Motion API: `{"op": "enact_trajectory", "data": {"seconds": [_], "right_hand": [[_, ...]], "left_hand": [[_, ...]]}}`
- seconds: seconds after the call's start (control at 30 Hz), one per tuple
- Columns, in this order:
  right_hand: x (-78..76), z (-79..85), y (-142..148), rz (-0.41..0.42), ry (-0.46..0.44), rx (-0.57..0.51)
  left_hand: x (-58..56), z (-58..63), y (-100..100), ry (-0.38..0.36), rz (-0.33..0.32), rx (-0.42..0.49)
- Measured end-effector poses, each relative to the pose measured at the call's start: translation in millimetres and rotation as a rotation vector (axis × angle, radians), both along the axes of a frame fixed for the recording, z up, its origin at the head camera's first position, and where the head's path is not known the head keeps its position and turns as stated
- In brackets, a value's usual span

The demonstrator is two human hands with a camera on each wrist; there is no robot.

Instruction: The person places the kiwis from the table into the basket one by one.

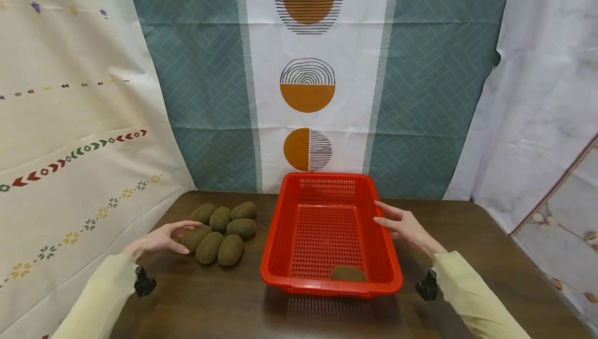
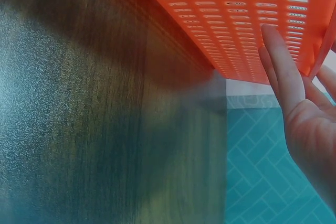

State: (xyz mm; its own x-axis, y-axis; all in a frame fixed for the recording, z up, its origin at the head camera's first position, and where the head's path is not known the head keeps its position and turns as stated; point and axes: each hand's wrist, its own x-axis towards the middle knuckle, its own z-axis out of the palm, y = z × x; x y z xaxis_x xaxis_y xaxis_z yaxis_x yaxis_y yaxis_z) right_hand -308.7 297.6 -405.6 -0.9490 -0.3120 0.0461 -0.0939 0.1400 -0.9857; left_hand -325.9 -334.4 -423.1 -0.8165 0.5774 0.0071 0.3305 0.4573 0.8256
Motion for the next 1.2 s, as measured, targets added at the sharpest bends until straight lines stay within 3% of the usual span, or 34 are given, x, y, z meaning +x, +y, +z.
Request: {"op": "enact_trajectory", "data": {"seconds": [0.13,0.27,0.43,0.6,0.8,1.0,1.2], "right_hand": [[-0.1,-0.3,-0.1,-0.002,-0.002,-0.003],[-0.7,-0.9,0.4,0.001,-0.001,-0.008],[-1.0,-2.2,0.8,0.004,-0.005,-0.016],[-0.8,-1.8,0.2,-0.001,-0.004,-0.014],[-2.3,-1.1,-1.5,0.004,-0.008,-0.021],[-3.2,-1.2,-0.8,0.007,0.000,-0.024],[-1.5,-1.7,0.4,0.010,-0.011,-0.029]], "left_hand": [[-1.9,-1.2,3.4,0.033,-0.035,-0.024],[-3.4,-0.6,7.2,-0.003,-0.041,-0.051],[-5.8,-1.6,11.5,-0.079,0.020,-0.069],[-3.7,-0.6,10.1,-0.032,0.059,-0.111],[4.8,18.1,-2.5,-0.041,0.029,-0.125],[4.1,39.1,-6.8,-0.154,0.034,-0.014],[-3.9,49.0,5.2,-0.250,0.045,0.060]]}}
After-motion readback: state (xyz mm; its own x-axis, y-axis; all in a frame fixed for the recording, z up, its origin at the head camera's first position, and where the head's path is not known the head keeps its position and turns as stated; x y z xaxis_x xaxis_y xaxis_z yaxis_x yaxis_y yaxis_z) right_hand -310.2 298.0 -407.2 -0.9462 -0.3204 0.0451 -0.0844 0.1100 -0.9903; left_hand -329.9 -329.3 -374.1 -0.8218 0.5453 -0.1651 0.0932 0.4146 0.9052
